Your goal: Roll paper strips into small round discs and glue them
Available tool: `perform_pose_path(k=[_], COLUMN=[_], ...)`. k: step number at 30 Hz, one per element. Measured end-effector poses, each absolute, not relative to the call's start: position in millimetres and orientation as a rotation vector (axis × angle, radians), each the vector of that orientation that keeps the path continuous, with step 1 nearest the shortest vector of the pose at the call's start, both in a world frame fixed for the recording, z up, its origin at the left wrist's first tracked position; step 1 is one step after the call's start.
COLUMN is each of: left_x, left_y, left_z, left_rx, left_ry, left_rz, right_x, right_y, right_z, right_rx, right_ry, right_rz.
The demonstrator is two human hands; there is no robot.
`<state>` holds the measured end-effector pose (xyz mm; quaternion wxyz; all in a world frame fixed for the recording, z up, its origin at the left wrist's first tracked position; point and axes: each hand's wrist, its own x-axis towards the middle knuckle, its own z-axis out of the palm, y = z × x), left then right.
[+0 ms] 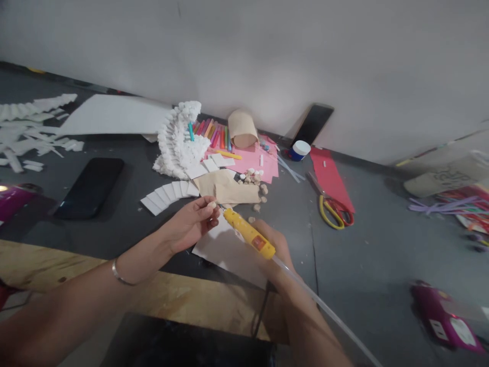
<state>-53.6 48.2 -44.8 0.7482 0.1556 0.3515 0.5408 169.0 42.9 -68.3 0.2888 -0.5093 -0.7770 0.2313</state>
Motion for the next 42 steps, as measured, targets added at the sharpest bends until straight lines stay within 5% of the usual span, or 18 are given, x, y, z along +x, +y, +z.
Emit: perform_pose_path(k=[20, 36, 42], left_x=[-53.9, -53.7, -51.4], left_y=[48.0, 45.6, 44.1], left_z=[-50.3, -43.8, -40.1], left_rx=[0.427, 0.65, 0.739], left_ry=[0.752, 0.82, 0.855], left_rz=[1.182, 1.171, 1.148], right_x=[163.4, 220.2, 240.6], right_y=[43.3, 107.8, 106.7], right_z=[-60.6, -56.7, -55.1], right_rx=[-1.368, -1.227, -1.283], right_ry=[-1.919, -0.485, -0.738], right_rz=[0.556, 1.267, 1.453])
